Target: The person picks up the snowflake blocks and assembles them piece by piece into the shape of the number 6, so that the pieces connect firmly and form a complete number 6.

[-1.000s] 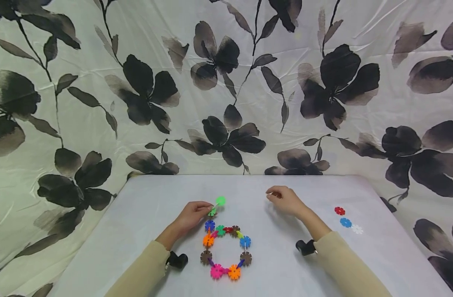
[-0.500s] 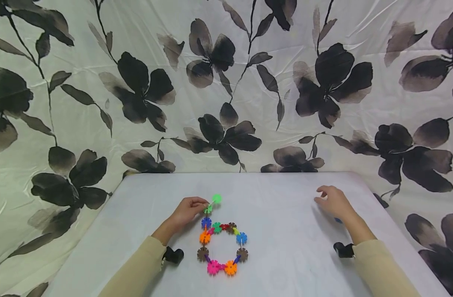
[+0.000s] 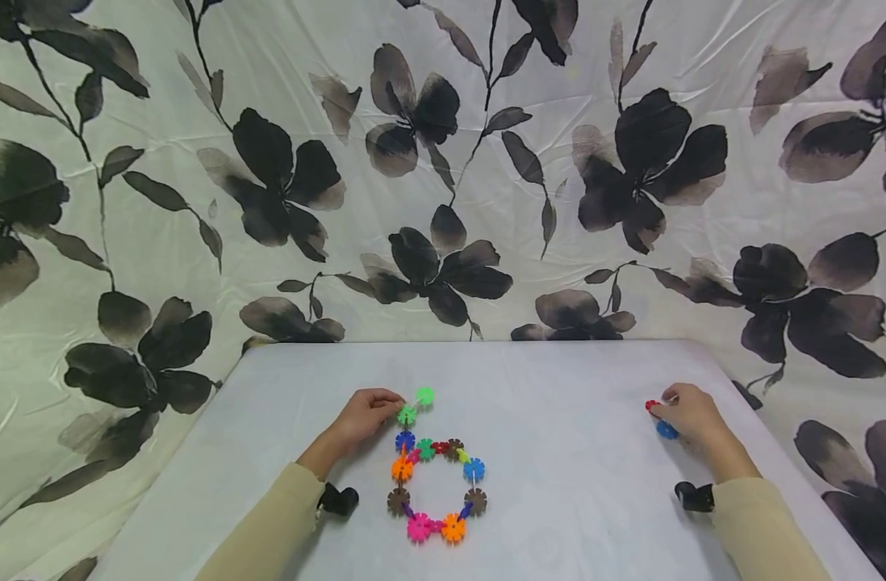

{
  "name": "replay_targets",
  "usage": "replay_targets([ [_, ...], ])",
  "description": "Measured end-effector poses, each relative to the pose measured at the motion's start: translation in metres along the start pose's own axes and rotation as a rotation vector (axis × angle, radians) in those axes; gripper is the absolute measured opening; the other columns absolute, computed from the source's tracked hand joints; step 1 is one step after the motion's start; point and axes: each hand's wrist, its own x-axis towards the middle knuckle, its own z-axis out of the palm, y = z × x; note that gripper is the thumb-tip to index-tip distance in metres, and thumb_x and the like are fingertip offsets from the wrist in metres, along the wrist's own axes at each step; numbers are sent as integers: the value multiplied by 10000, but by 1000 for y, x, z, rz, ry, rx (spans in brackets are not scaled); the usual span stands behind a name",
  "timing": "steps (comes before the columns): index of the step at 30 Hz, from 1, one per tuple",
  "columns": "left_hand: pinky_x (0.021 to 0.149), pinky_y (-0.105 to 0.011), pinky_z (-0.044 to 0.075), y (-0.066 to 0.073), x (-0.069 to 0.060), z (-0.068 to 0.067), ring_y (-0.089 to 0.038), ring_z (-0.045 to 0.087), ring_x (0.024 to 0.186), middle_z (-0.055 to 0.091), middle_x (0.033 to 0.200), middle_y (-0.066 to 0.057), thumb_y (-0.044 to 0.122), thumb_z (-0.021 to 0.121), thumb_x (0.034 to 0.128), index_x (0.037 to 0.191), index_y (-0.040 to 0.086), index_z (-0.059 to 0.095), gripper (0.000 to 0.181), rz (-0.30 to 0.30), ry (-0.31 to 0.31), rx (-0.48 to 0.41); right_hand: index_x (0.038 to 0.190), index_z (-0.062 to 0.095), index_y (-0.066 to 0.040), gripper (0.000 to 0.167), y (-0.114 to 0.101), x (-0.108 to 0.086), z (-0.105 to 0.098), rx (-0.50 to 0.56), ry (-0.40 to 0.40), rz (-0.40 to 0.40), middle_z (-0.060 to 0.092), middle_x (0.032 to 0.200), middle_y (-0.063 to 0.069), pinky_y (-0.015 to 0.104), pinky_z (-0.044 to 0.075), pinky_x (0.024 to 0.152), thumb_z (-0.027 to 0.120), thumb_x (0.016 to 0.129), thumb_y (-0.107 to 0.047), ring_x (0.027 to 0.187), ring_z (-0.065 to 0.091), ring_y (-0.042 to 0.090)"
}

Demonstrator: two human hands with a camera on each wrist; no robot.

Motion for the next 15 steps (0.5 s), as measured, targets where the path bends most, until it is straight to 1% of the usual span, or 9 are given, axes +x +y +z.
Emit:
replay_targets([
  [3, 842, -319, 532, 0, 2, -2, -160, 609, 880, 743, 1013, -46, 175, 646, 1020, 1136, 22, 741, 215, -19, -5, -5, 1128, 545, 189, 438, -4, -1, 0, 26, -8, 13, 589, 981, 288, 442, 527, 762, 667, 981, -205, 865, 565, 350],
  [8, 822, -309, 530, 2, 3, -2, -165, 601, 873, 728, 1020, -61, 167, 646, 1018, 1138, 8, 736, 219, -21, -11, -13, 1052, 570, 159, 368, -8, -1, 0, 58, -17, 18, 592, 914, 227, 340, 507, 693, 662, 984, -191, 818, 555, 289],
  [12, 838, -322, 535, 3, 4, 2, -170, 604, 915, 712, 1067, -66, 192, 639, 1026, 1157, 12, 734, 242, -7, -26, 3, 1024, 583, 129, 308, -16, 1, 1, 91, -9, -14, 616, 880, 176, 320, 499, 662, 656, 989, -168, 788, 574, 251],
  [15, 920, -371, 518, 3, 6, 5, -188, 597, 985, 703, 1109, -57, 242, 619, 1040, 1172, 42, 737, 267, 7, -42, 29, 998, 607, 104, 275, -26, 4, 6, 105, 2, -71, 642, 849, 132, 319, 492, 641, 663, 988, -166, 755, 582, 225],
])
